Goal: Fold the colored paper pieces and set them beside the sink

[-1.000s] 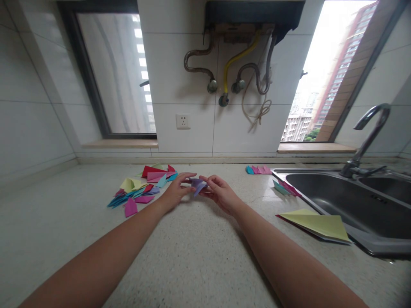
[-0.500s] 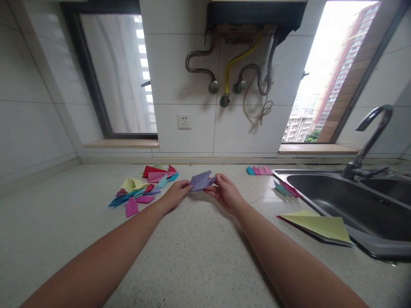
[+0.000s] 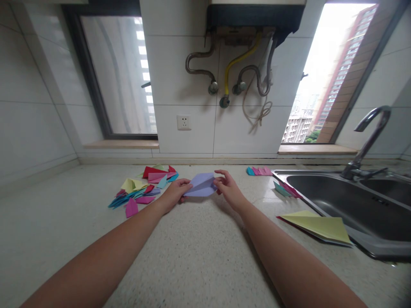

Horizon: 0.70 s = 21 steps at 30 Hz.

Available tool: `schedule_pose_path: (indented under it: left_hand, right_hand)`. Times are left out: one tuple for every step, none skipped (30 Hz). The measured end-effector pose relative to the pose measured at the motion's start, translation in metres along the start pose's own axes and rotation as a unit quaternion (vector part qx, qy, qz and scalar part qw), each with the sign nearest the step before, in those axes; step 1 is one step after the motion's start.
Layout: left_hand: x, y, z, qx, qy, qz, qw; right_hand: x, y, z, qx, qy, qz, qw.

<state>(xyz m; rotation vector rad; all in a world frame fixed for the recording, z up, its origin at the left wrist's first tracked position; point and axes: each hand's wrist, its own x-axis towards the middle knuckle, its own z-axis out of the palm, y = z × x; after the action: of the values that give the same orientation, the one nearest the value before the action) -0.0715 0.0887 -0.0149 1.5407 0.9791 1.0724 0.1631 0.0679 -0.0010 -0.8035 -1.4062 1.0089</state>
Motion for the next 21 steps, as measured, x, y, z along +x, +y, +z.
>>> schedule_pose_path:
  left_hand:
    - [0.0003, -0.0006, 0.0001, -0.003, 0.005, 0.003, 1.0]
    - [0.0007, -0.0013, 0.0004, -0.004, 0.009, 0.004, 1.0]
    - [0.0012, -0.002, 0.0007, -0.004, 0.014, 0.002, 1.0]
    - [0.0016, -0.0027, 0.001, -0.005, 0.017, -0.001, 1.0]
    - [0.0019, -0.0033, 0.0012, -0.005, 0.019, -0.004, 1.0]
    - [0.0021, -0.0037, 0.0014, -0.006, 0.02, -0.008, 1.0]
    - [0.0021, -0.0039, 0.0015, -0.007, 0.018, -0.011, 1.0]
    - [0.002, -0.0037, 0.0016, -0.007, 0.014, -0.014, 1.0]
    - [0.0017, -0.0033, 0.0016, -0.007, 0.01, -0.018, 1.0]
    - [0.0013, -0.0028, 0.0017, -0.007, 0.005, -0.021, 1.0]
    - [0.0008, -0.0021, 0.0019, -0.008, 0.0, -0.026, 1.0]
    - [0.0004, -0.0013, 0.0021, -0.008, -0.005, -0.031, 0.999]
    - [0.0, -0.0006, 0.0024, -0.01, -0.009, -0.035, 0.999]
    - [-0.0004, 0.0002, 0.0028, -0.011, -0.012, -0.037, 0.999]
    - [-0.0007, 0.001, 0.0033, -0.012, -0.015, -0.039, 0.999]
    - [-0.001, 0.0018, 0.0038, -0.013, -0.017, -0.04, 0.999]
    - [-0.0013, 0.0027, 0.0042, -0.014, -0.019, -0.041, 0.999]
    - [-0.0015, 0.0036, 0.0046, -0.018, -0.02, -0.041, 0.999]
    - [-0.0018, 0.0044, 0.0049, -0.024, -0.019, -0.041, 0.999]
    - [-0.0019, 0.0052, 0.005, -0.033, -0.017, -0.041, 0.998]
    - [-0.002, 0.0058, 0.0049, -0.045, -0.015, -0.041, 0.998]
  right_hand:
    - [0.0006, 0.0004, -0.0015, -0.018, -0.009, -0.002, 1.0]
    - [0.0012, 0.0011, -0.0028, -0.039, -0.019, -0.007, 0.999]
    - [0.0017, 0.002, -0.0038, -0.06, -0.026, -0.014, 0.998]
    - [0.0022, 0.0031, -0.0046, -0.077, -0.03, -0.024, 0.996]
    - [0.0027, 0.0042, -0.0051, -0.088, -0.032, -0.033, 0.995]
    - [0.0031, 0.0054, -0.0053, -0.092, -0.032, -0.04, 0.994]
    - [0.0034, 0.0065, -0.0053, -0.092, -0.029, -0.045, 0.994]
    - [0.0036, 0.0074, -0.0051, -0.09, -0.025, -0.047, 0.995]
    - [0.0036, 0.008, -0.0049, -0.087, -0.02, -0.048, 0.995]
    - [0.0035, 0.0082, -0.0046, -0.084, -0.016, -0.048, 0.995]
    - [0.0034, 0.0081, -0.0043, -0.08, -0.011, -0.049, 0.996]
    - [0.0031, 0.0077, -0.004, -0.077, -0.006, -0.049, 0.996]
    - [0.0029, 0.0073, -0.0038, -0.076, -0.005, -0.049, 0.996]
    - [0.0027, 0.0069, -0.0037, -0.078, -0.006, -0.048, 0.996]
    - [0.0026, 0.0068, -0.0036, -0.081, -0.008, -0.046, 0.996]
    - [0.0027, 0.0069, -0.0036, -0.084, -0.011, -0.044, 0.995]
    - [0.0029, 0.0074, -0.0036, -0.087, -0.013, -0.04, 0.995]
    - [0.0033, 0.008, -0.0036, -0.087, -0.012, -0.034, 0.996]
    - [0.0038, 0.0087, -0.0037, -0.084, -0.006, -0.027, 0.996]
    - [0.0043, 0.0093, -0.0038, -0.08, 0.003, -0.019, 0.997]
    - [0.0048, 0.0097, -0.0039, -0.075, 0.015, -0.01, 0.997]
